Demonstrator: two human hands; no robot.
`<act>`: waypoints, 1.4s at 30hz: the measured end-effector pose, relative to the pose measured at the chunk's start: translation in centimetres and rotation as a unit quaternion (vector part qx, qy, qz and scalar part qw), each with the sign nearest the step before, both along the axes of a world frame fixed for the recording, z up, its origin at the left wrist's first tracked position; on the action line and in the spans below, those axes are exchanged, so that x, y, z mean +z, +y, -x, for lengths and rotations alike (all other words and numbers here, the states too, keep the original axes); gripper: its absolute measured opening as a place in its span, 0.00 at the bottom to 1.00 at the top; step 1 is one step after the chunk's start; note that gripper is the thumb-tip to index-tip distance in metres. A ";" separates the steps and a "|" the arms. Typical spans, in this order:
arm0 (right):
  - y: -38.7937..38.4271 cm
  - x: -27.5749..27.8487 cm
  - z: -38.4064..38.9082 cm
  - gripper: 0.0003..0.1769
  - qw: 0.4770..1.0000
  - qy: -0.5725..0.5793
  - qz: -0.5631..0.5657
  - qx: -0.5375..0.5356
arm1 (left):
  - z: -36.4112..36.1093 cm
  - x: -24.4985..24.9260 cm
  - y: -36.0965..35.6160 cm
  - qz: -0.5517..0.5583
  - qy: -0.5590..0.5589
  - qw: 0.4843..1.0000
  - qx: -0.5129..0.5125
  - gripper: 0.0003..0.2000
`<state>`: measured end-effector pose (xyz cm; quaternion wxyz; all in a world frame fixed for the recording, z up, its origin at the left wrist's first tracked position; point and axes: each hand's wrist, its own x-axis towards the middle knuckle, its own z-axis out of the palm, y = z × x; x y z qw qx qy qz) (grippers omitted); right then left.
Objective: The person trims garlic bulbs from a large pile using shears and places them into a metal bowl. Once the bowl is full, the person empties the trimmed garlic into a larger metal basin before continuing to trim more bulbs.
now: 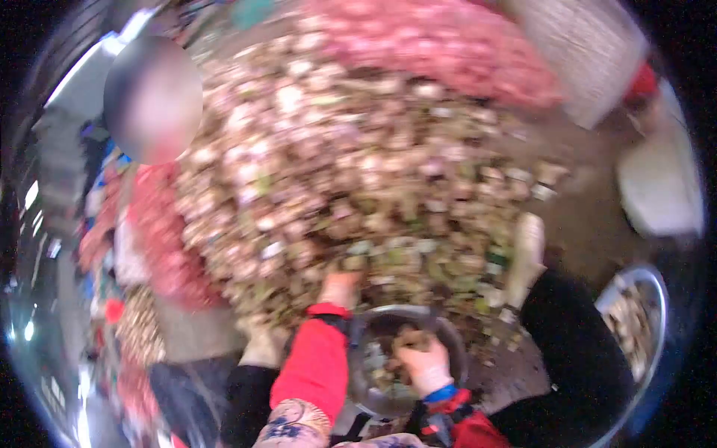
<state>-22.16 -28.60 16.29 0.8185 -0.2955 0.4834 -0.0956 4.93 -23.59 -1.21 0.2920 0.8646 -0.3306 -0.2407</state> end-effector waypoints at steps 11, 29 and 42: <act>4.3 -0.6 0.2 0.14 0.987 -0.106 0.092 0.081 | 13.2 24.0 9.9 0.190 0.266 0.937 0.125 0.39; 9.5 10.2 3.4 0.13 0.645 -0.164 0.648 0.372 | 22.0 30.1 22.1 0.374 0.354 0.834 0.197 0.29; 9.6 8.1 2.7 0.10 0.575 -0.097 0.663 0.469 | 23.4 29.3 21.4 0.340 0.374 0.835 0.218 0.23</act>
